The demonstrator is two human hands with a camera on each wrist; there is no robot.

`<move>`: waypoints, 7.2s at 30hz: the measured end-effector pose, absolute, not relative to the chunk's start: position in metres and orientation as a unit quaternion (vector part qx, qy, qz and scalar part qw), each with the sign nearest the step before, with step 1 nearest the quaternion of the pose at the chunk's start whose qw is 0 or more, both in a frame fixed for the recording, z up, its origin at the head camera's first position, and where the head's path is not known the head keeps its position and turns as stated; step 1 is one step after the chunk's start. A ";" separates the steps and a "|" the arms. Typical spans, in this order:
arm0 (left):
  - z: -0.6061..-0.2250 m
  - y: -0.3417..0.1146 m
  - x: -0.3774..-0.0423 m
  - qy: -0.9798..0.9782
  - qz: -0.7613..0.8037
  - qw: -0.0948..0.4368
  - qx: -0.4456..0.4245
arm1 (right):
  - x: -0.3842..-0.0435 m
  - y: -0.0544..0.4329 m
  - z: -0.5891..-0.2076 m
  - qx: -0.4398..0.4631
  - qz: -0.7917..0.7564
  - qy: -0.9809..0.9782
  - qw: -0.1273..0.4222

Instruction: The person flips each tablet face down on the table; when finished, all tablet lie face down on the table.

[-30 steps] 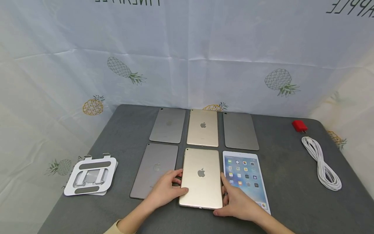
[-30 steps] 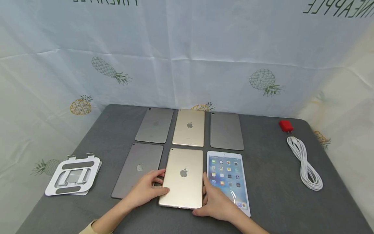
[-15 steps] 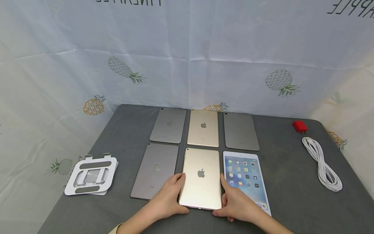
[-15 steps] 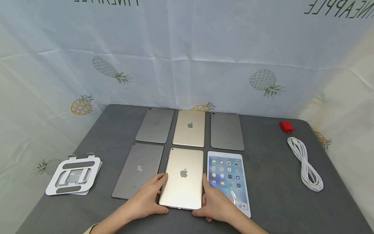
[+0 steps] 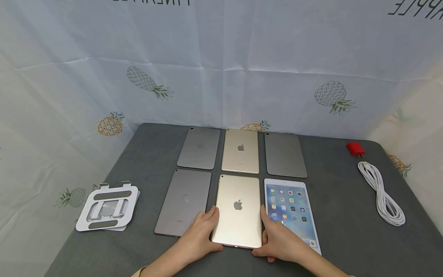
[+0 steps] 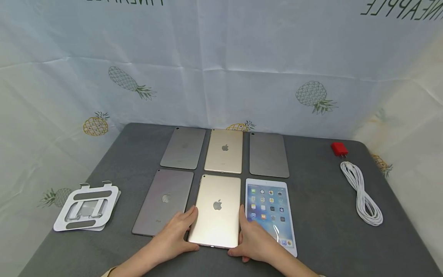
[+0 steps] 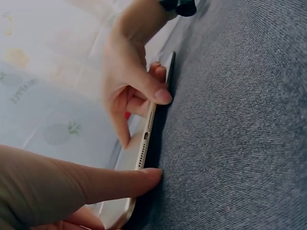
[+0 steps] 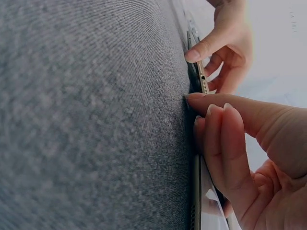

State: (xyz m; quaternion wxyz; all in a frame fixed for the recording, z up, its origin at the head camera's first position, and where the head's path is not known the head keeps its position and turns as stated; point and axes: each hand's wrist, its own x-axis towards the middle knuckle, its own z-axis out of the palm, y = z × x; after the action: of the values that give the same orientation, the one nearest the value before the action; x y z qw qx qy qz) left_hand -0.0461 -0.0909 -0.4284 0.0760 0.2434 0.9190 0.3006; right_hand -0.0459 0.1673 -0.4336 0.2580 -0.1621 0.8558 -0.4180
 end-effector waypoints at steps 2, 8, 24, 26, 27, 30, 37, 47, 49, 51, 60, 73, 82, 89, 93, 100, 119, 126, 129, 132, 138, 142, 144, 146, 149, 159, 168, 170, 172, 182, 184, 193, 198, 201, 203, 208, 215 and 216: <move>-0.429 -0.091 -0.046 0.920 0.298 0.072 0.246 | -0.046 0.167 -0.433 -0.162 -0.418 0.855 0.259; -0.430 -0.091 -0.045 0.920 0.294 0.073 0.251 | -0.048 0.166 -0.434 -0.161 -0.414 0.856 0.263; -0.424 -0.090 -0.046 0.926 0.261 0.089 0.257 | -0.050 0.163 -0.432 -0.161 -0.401 0.862 0.264; -0.424 -0.090 -0.046 0.926 0.260 0.088 0.260 | -0.049 0.163 -0.432 -0.160 -0.403 0.860 0.268; -0.425 -0.090 -0.046 0.926 0.260 0.087 0.261 | -0.049 0.163 -0.432 -0.160 -0.404 0.860 0.270; -0.425 -0.091 -0.047 0.924 0.263 0.084 0.263 | -0.048 0.163 -0.432 -0.159 -0.410 0.856 0.273; -0.427 -0.091 -0.046 0.923 0.283 0.085 0.245 | -0.046 0.170 -0.432 -0.156 -0.423 0.854 0.261; -0.438 -0.085 -0.050 0.907 0.339 0.018 0.250 | -0.051 0.191 -0.435 -0.207 -0.414 0.880 0.104; -0.439 -0.081 -0.053 0.893 0.363 0.000 0.267 | -0.052 0.196 -0.436 -0.212 -0.407 0.887 0.052; -0.440 -0.077 -0.056 0.874 0.397 0.000 0.280 | -0.052 0.202 -0.437 -0.206 -0.401 0.892 0.015; -0.444 -0.053 -0.063 0.774 0.547 0.131 0.291 | -0.048 0.229 -0.439 -0.166 -0.365 0.913 -0.081; -0.440 -0.005 -0.067 0.602 0.727 0.310 0.109 | -0.048 0.270 -0.430 -0.023 -0.387 0.922 0.003; -0.435 0.007 -0.068 0.501 0.785 0.356 0.081 | -0.050 0.282 -0.425 0.061 -0.442 0.886 0.127; -0.436 0.007 -0.071 0.473 0.798 0.365 0.080 | -0.054 0.291 -0.421 0.060 -0.538 0.824 0.167; -0.439 0.006 -0.072 0.474 0.798 0.366 0.075 | -0.056 0.295 -0.423 0.083 -0.565 0.800 0.182; -0.442 0.002 -0.072 0.495 0.781 0.373 0.082 | -0.056 0.299 -0.427 0.103 -0.588 0.778 0.194; -0.440 0.000 -0.073 0.518 0.755 0.386 0.117 | -0.053 0.293 -0.425 0.087 -0.541 0.822 0.154; -0.440 0.005 -0.075 0.530 0.741 0.394 0.121 | -0.053 0.285 -0.411 0.050 -0.501 0.860 0.085; -0.442 0.008 -0.075 0.531 0.736 0.399 0.129 | -0.053 0.281 -0.400 0.047 -0.472 0.878 0.060; -0.443 0.012 -0.074 0.520 0.742 0.403 0.130 | -0.053 0.277 -0.388 0.043 -0.429 0.902 0.036; -0.442 0.019 -0.075 0.496 0.756 0.408 0.127 | -0.054 0.269 -0.370 0.014 -0.357 0.934 -0.013; -0.437 0.024 -0.077 0.489 0.764 0.401 0.128 | -0.054 0.256 -0.365 -0.014 -0.372 0.928 -0.015; -0.433 0.027 -0.079 0.489 0.769 0.390 0.131 | -0.054 0.249 -0.365 -0.026 -0.398 0.917 0.000; -0.429 0.029 -0.081 0.489 0.777 0.373 0.134 | -0.055 0.242 -0.366 -0.036 -0.427 0.904 0.020; -0.420 0.031 -0.083 0.495 0.785 0.345 0.137 | -0.057 0.234 -0.370 -0.046 -0.461 0.885 0.048; -0.407 0.025 -0.082 0.546 0.779 0.282 0.124 | -0.056 0.218 -0.391 -0.083 -0.507 0.851 0.108; -0.413 0.010 -0.083 0.605 0.746 0.239 0.140 | -0.055 0.216 -0.410 -0.135 -0.444 0.884 0.061; -0.415 0.007 -0.083 0.616 0.741 0.227 0.141 | -0.056 0.217 -0.413 -0.133 -0.430 0.892 0.050; -0.416 0.005 -0.083 0.627 0.735 0.219 0.134 | -0.057 0.220 -0.416 -0.122 -0.426 0.895 0.050; -0.426 0.008 -0.081 0.602 0.760 0.232 0.074 | -0.055 0.238 -0.426 -0.044 -0.407 0.910 0.062; -0.429 0.009 -0.081 0.598 0.763 0.235 0.072 | -0.055 0.242 -0.429 -0.031 -0.416 0.906 0.071; -0.440 0.009 -0.083 0.576 0.771 0.267 0.047 | -0.055 0.254 -0.432 0.037 -0.489 0.861 0.133; -0.443 0.010 -0.084 0.559 0.781 0.278 0.022 | -0.055 0.256 -0.432 0.068 -0.524 0.833 0.161; -0.443 0.011 -0.084 0.554 0.783 0.284 0.016 | -0.055 0.257 -0.432 0.081 -0.540 0.817 0.186; -0.443 0.012 -0.084 0.551 0.783 0.287 0.016 | -0.056 0.259 -0.432 0.087 -0.544 0.810 0.199; -0.444 0.017 -0.082 0.548 0.781 0.299 0.031 | -0.056 0.267 -0.433 0.090 -0.539 0.811 0.207; -0.439 0.024 -0.080 0.562 0.755 0.321 0.106 | -0.054 0.283 -0.434 0.093 -0.519 0.829 0.186; -0.438 0.024 -0.080 0.566 0.749 0.324 0.117 | -0.053 0.284 -0.434 0.093 -0.515 0.832 0.183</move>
State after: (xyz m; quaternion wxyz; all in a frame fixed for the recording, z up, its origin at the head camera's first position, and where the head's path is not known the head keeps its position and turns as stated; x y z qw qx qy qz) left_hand -0.0796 0.0243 -0.4380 0.3243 0.1166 0.5655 0.7493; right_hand -0.0532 0.2843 -0.4342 0.1828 0.0929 0.8320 -0.5155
